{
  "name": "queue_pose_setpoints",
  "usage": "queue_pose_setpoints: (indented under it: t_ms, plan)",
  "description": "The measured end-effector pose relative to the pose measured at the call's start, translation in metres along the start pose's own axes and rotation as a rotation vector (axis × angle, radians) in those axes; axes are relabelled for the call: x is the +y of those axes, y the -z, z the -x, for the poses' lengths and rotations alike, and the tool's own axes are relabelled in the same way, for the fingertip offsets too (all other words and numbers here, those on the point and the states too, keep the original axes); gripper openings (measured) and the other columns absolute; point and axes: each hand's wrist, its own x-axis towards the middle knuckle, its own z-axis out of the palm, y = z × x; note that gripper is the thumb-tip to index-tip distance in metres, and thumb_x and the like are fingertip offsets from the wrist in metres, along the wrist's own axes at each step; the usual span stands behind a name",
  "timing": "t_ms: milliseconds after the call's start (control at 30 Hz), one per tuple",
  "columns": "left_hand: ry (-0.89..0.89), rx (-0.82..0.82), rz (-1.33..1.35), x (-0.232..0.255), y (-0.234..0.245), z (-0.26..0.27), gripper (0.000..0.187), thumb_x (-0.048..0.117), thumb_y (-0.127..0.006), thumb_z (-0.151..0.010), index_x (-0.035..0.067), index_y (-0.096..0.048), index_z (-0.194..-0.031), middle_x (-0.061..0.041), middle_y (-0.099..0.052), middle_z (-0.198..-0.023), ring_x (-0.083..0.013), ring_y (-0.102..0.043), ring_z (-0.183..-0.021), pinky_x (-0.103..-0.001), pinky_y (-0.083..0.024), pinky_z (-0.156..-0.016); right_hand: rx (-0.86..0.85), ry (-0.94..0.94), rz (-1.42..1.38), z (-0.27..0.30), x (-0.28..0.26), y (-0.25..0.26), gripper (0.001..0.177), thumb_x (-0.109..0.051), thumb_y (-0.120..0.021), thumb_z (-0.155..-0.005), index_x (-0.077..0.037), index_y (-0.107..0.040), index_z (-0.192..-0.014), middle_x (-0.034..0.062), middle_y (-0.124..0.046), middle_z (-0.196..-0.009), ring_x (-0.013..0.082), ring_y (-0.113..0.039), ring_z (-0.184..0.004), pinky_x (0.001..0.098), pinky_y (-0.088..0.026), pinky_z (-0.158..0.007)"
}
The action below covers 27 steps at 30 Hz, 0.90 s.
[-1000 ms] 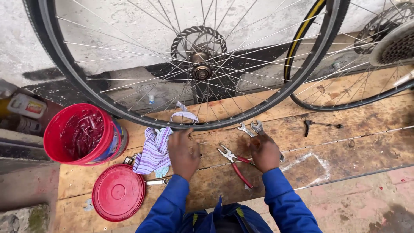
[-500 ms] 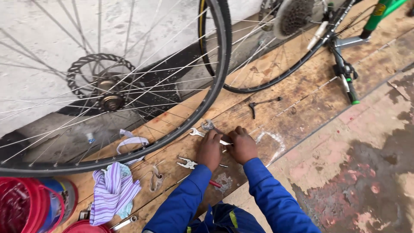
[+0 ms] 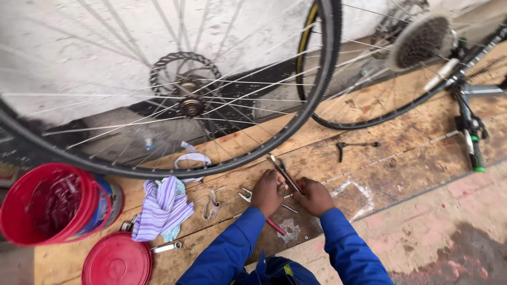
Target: The person works on a bicycle wheel, using a wrench to loosen and remove the axle nut. They then remove the axle and a small metal part, wiping them with a cloth. The person flips the wheel over and uses the wrench again on the other side of the hub.
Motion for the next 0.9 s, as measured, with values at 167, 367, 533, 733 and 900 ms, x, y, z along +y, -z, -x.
queue_pose_setpoints:
  t_ms: [167,367,533,733,900]
  plan:
    - [0.038,0.039,0.127,0.020,0.041,0.024,0.024,0.032,-0.069,-0.087,0.010,-0.060,-0.085,-0.009,-0.063,-0.076,-0.0318,-0.069,-0.082,-0.042,-0.055,-0.076,0.014,0.086,-0.450,0.040,-0.040,0.012,0.019,-0.024,-0.054,-0.090,-0.008,-0.057,-0.081,0.0147,-0.053,-0.064,0.0331,-0.063,-0.066,0.0447,-0.052,-0.063]
    - [-0.156,0.053,0.602,0.061,0.092,0.042,0.053,0.052,-0.036,-0.100,0.006,-0.060,-0.110,-0.007,-0.049,-0.096,-0.0203,-0.054,-0.092,-0.033,-0.041,-0.084,-0.029,0.535,-0.688,0.061,-0.133,0.040,0.023,-0.027,-0.039,-0.102,-0.010,-0.055,-0.097,0.0018,-0.051,-0.064,0.0123,-0.048,-0.054,0.0289,-0.043,-0.051]
    - [-0.246,0.382,0.665,0.093,0.170,0.052,0.031,0.027,-0.047,-0.104,0.004,-0.067,-0.101,-0.011,-0.064,-0.074,-0.0200,-0.065,-0.077,-0.034,-0.053,-0.076,0.313,0.690,-0.145,0.041,-0.198,0.056,0.020,-0.015,-0.049,-0.094,-0.008,-0.058,-0.078,0.0179,-0.058,-0.062,0.0422,-0.062,-0.061,0.0434,-0.050,-0.050]
    - [-0.401,0.532,0.423,0.095,0.241,0.056,0.025,0.020,-0.048,-0.105,0.005,-0.062,-0.091,-0.010,-0.057,-0.078,-0.0302,-0.065,-0.076,-0.041,-0.055,-0.073,0.401,0.862,-0.323,0.020,-0.254,0.047,0.018,-0.010,-0.060,-0.094,-0.006,-0.061,-0.076,0.0085,-0.061,-0.056,0.0295,-0.062,-0.049,0.0324,-0.051,-0.047]
    - [-0.388,0.604,0.450,0.075,0.283,0.053,0.032,0.024,-0.037,-0.107,0.005,-0.061,-0.100,-0.006,-0.049,-0.068,-0.0218,-0.058,-0.056,-0.037,-0.053,-0.058,0.449,0.771,-0.675,0.008,-0.264,0.043,0.025,-0.014,-0.048,-0.102,-0.001,-0.064,-0.089,0.0073,-0.064,-0.057,0.0161,-0.062,-0.048,0.0263,-0.054,-0.049]
